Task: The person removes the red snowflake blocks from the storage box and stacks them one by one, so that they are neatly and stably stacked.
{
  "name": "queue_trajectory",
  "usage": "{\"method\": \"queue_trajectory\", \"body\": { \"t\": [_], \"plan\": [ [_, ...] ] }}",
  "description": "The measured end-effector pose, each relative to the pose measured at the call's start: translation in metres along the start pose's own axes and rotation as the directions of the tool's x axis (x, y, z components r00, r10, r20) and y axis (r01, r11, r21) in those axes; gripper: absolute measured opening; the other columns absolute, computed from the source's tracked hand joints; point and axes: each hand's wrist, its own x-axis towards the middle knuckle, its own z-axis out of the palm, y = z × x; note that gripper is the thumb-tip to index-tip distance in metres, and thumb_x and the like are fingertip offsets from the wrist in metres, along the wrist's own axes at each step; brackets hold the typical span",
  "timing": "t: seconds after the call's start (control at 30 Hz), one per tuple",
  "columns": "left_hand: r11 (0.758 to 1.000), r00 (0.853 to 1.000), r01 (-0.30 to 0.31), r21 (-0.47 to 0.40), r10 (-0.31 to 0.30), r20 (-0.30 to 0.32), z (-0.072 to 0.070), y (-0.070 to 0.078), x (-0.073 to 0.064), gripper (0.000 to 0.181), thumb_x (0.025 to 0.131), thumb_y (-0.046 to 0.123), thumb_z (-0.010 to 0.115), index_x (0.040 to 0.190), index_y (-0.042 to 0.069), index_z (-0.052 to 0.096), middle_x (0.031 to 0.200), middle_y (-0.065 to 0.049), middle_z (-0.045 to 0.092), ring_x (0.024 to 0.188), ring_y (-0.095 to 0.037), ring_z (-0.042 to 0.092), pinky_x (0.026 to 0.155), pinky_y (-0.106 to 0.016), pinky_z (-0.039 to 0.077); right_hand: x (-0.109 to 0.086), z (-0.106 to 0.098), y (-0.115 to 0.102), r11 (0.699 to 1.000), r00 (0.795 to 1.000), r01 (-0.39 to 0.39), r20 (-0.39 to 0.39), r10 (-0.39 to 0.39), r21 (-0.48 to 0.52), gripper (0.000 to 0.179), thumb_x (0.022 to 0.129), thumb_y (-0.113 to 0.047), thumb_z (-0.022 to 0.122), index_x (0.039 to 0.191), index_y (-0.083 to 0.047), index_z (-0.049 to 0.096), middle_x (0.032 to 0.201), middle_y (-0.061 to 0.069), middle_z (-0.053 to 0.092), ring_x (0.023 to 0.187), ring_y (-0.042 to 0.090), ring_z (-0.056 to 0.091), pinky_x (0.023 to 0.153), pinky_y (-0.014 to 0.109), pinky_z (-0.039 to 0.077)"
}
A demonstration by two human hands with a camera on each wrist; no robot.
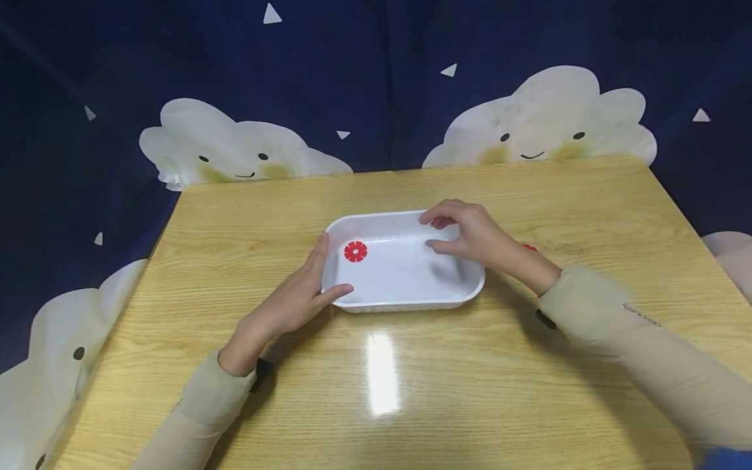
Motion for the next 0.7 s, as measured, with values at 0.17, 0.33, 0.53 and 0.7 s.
{"method": "queue_trajectory", "body": {
  "t": [0.17,0.33,0.53,0.7],
  "plan": [
    [1.000,1.000,0.001,0.000,-0.001,0.001,0.000,0.001,0.000,0.104,0.093,0.064,0.049,0.155,0.005,-0.011,0.163,-0.010,-0.008,0.147,-0.019,0.005,0.117,-0.037,0.016,0.019,0.021,-0.006,0.999,1.000,-0.009,0.030,0.008,0.043,0.035,0.074,0.001,0.083,0.106,0.000,0.070,0.099,0.010,0.069,0.087,0.023,0.066,0.081,0.029,0.053],
    [1.000,1.000,0.001,0.002,-0.001,0.003,0.000,0.001,0.000,0.104,0.093,0.065,0.048,0.155,0.005,-0.011,0.163,-0.011,-0.008,0.148,-0.020,0.005,0.117,-0.039,0.018,0.036,0.044,-0.015,0.995,0.992,-0.073,0.106,0.065,0.070,0.035,0.076,-0.003,0.082,0.108,0.000,0.069,0.102,0.014,0.069,0.091,0.029,0.066,0.084,0.042,0.052],
    [1.000,1.000,0.002,0.009,-0.002,0.002,-0.001,0.001,0.000,0.104,0.093,0.066,0.047,0.155,0.004,-0.010,0.163,-0.013,-0.007,0.147,-0.022,0.008,0.116,-0.040,0.020,0.051,0.068,-0.019,0.995,0.981,-0.088,0.175,0.079,0.043,0.034,0.079,-0.006,0.080,0.110,0.002,0.068,0.104,0.015,0.068,0.093,0.027,0.064,0.087,0.038,0.051],
    [1.000,1.000,-0.009,0.004,0.009,-0.002,-0.001,0.001,0.001,0.103,0.094,0.064,0.048,0.155,0.003,-0.009,0.163,-0.014,-0.005,0.147,-0.023,0.010,0.116,-0.041,0.021,0.057,0.082,-0.020,0.998,0.984,-0.063,0.166,0.058,0.025,0.033,0.077,-0.003,0.081,0.106,0.005,0.068,0.101,0.015,0.069,0.089,0.027,0.065,0.085,0.038,0.052]
  ]
}}
